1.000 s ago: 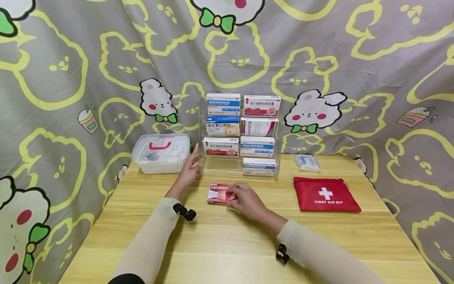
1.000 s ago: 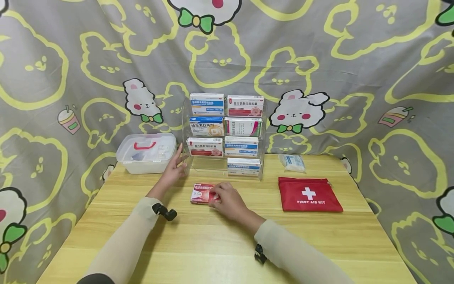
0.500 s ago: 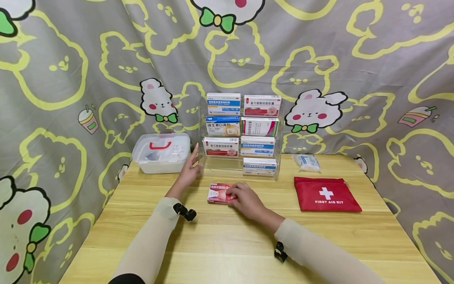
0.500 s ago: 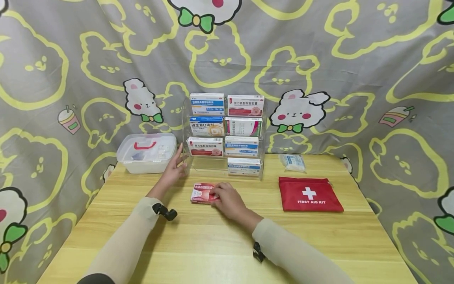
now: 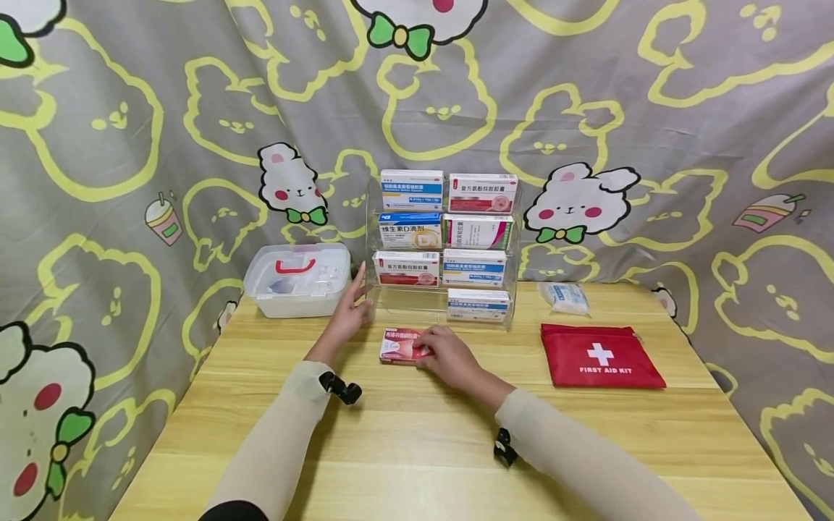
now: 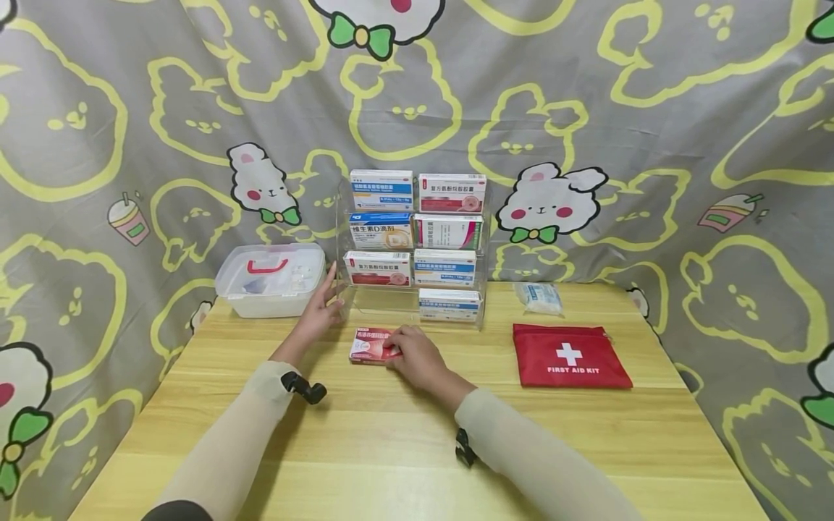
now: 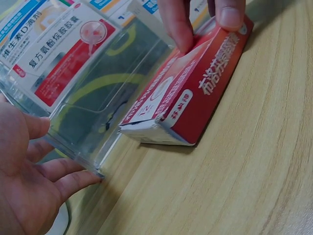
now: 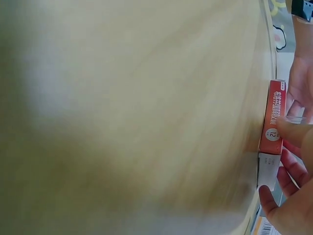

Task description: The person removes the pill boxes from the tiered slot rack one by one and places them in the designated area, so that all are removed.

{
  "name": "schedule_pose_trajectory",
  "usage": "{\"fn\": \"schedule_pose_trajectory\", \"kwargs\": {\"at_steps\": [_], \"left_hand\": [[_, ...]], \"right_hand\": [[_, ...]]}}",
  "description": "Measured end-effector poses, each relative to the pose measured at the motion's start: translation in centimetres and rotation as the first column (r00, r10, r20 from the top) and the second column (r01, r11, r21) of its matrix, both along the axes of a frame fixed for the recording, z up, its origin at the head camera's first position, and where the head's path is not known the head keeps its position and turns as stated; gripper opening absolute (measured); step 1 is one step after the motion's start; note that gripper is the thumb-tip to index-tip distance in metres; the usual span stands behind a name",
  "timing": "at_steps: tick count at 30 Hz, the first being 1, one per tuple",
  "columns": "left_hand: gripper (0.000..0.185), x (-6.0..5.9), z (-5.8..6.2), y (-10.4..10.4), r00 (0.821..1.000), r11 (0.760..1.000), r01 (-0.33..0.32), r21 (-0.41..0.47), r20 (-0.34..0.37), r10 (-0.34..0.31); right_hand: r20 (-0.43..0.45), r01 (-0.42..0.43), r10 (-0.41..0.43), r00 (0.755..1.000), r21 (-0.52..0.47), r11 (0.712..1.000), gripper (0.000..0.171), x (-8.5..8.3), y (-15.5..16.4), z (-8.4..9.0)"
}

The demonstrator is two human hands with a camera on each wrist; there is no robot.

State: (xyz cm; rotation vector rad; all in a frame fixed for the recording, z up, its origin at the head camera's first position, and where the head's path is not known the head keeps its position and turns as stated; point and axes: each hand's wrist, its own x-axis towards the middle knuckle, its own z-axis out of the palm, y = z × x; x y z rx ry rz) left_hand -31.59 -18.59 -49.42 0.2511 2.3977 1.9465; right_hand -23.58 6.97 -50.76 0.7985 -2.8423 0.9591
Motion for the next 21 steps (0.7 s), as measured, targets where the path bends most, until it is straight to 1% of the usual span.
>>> {"fn": "schedule_pose_trajectory", "kwargs": {"at_steps": [6,7,13,14,21], "left_hand": [[0.082,0.2,0.2,0.0,1.000,1.000,0.006,-0.006,-0.009,-0.006],[0.082,0.3,0.6,0.1,1.000,1.000,0.010,-0.005,0.000,-0.010],[0.082,0.4,0.6,0.1,1.000,1.000,-0.006,-0.017,0.004,0.006],[0.082,0.2,0.2,0.1,1.000,1.000,-0.010,-0.022,-0.006,0.010],[0.082,0.3,0.4,0.1,1.000,1.000,-0.004,-0.014,0.000,0.004]], "right_hand": [[0.005,0.005,-0.005,1.000,0.001,1.000,0.026,-0.7,-0.4,0.2],[0.005,0.004,-0.004,1.000,-0.006,1.000,0.026,-0.8,-0.4,0.3],[0.013,0.017,-0.017,1.000,0.001,1.000,0.026,-1.7,-0.8,0.2],[0.015,0.019,-0.019,1.000,0.005,1.000,0.026,-1.8,-0.9,0.3],[0.016,0.038,-0.038,0.999,0.016,0.999,0.026,-2.1,-1.2,0.5]]}}
